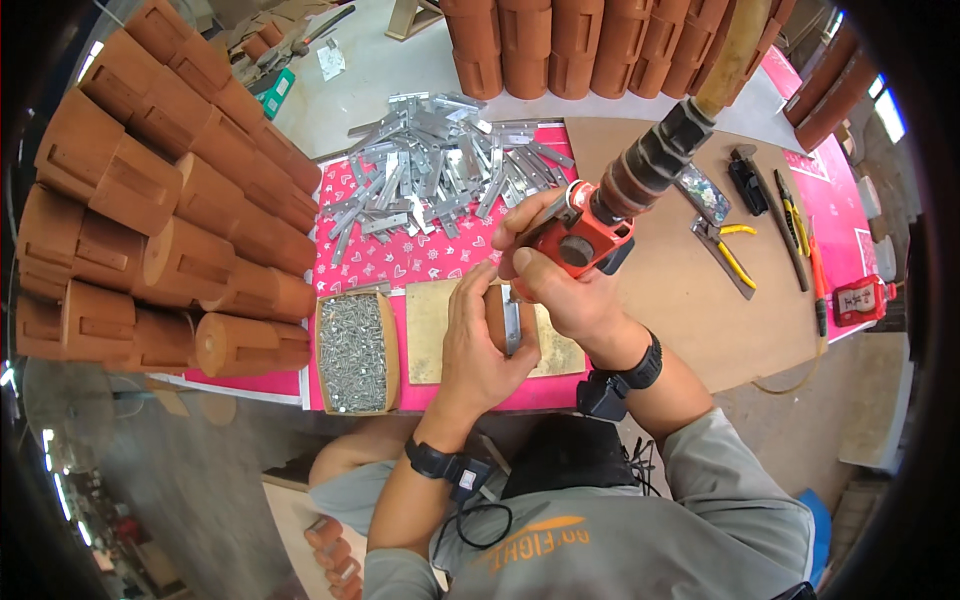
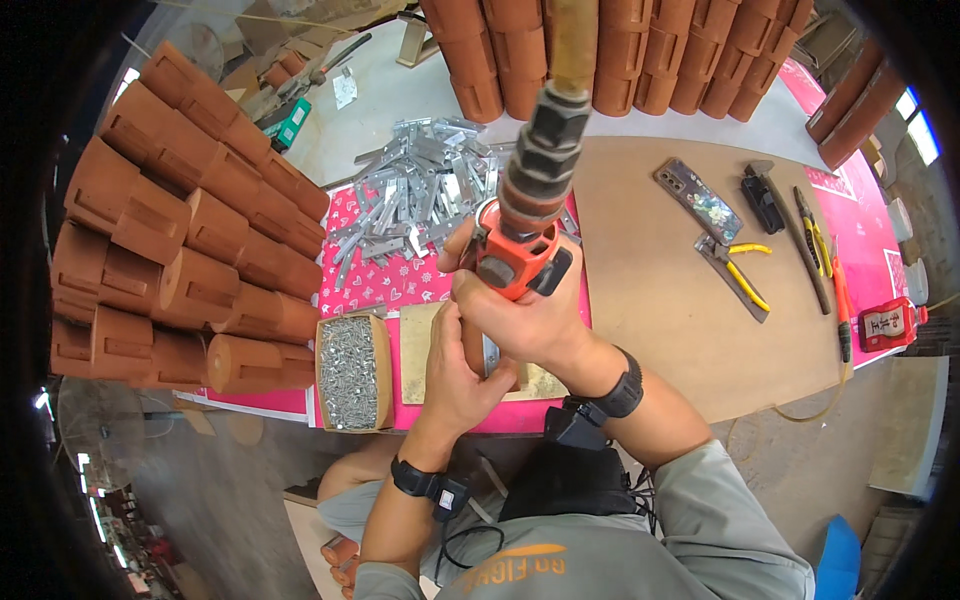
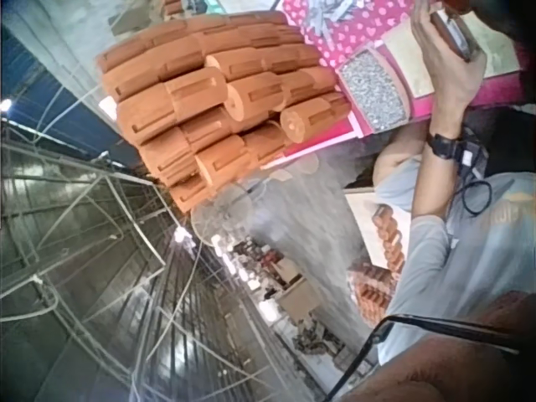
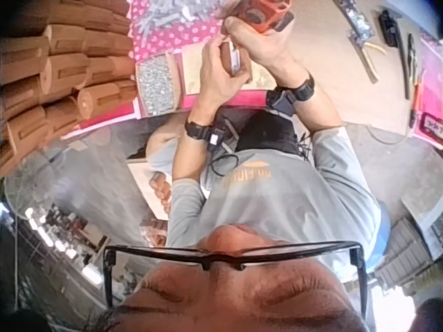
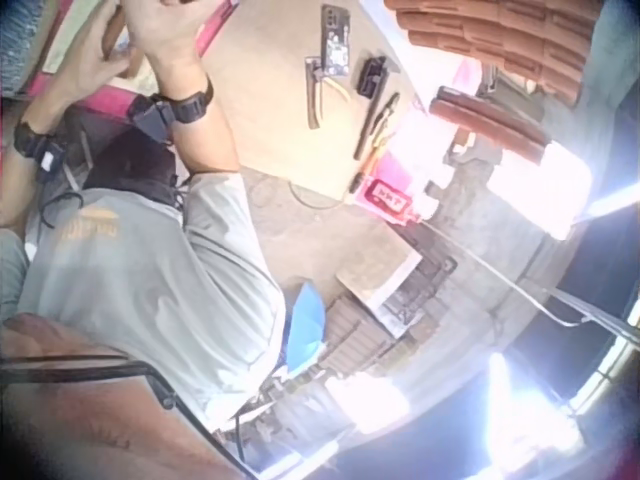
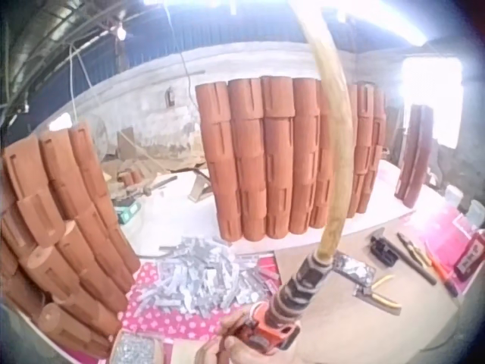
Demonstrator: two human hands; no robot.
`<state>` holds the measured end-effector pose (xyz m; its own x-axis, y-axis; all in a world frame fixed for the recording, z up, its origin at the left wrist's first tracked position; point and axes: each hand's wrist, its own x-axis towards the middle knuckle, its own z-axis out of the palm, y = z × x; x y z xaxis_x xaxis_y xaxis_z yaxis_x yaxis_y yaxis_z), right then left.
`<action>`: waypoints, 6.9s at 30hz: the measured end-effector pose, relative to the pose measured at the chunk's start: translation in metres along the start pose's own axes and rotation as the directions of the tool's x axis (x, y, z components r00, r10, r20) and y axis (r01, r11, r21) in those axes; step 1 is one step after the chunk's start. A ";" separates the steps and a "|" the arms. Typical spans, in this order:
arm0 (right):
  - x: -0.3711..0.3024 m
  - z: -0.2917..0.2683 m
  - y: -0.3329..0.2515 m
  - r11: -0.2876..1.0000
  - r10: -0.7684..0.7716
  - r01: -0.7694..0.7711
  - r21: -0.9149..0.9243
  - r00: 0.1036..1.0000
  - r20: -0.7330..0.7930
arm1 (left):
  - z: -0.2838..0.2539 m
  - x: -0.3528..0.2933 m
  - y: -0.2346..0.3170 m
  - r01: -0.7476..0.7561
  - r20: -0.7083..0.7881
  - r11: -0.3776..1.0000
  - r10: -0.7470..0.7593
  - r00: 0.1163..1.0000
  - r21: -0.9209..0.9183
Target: Using a pneumatic screwdriver to attach metal plates to small curved wooden blocks.
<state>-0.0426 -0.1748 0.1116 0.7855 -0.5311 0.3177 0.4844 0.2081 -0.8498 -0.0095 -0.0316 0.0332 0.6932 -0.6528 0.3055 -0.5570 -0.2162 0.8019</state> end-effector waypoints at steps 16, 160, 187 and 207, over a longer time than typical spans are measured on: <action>-0.012 -0.066 0.009 0.926 -0.009 0.033 -0.376 0.998 0.066 | -0.043 0.017 0.045 -0.132 0.386 0.908 -0.035 0.922 0.398; -0.012 -0.084 0.025 0.936 0.020 -0.011 -0.352 1.000 0.021 | -0.133 -0.052 -0.009 0.246 -0.155 0.768 -0.191 0.969 0.591; -0.025 -0.014 -0.073 0.985 0.164 -0.168 0.033 0.982 0.093 | -0.066 -0.063 0.021 0.318 0.048 0.618 -0.413 0.910 -0.719; -0.023 0.019 -0.066 0.979 0.167 -0.196 0.049 0.921 0.351 | -0.034 -0.063 0.053 0.373 0.016 0.832 -0.402 0.915 -0.411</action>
<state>-0.0850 -0.1611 0.1681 0.9399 -0.1664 0.2980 0.3388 0.3480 -0.8741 -0.0676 0.0226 0.0738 0.8515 -0.5218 -0.0510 -0.0169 -0.1245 0.9921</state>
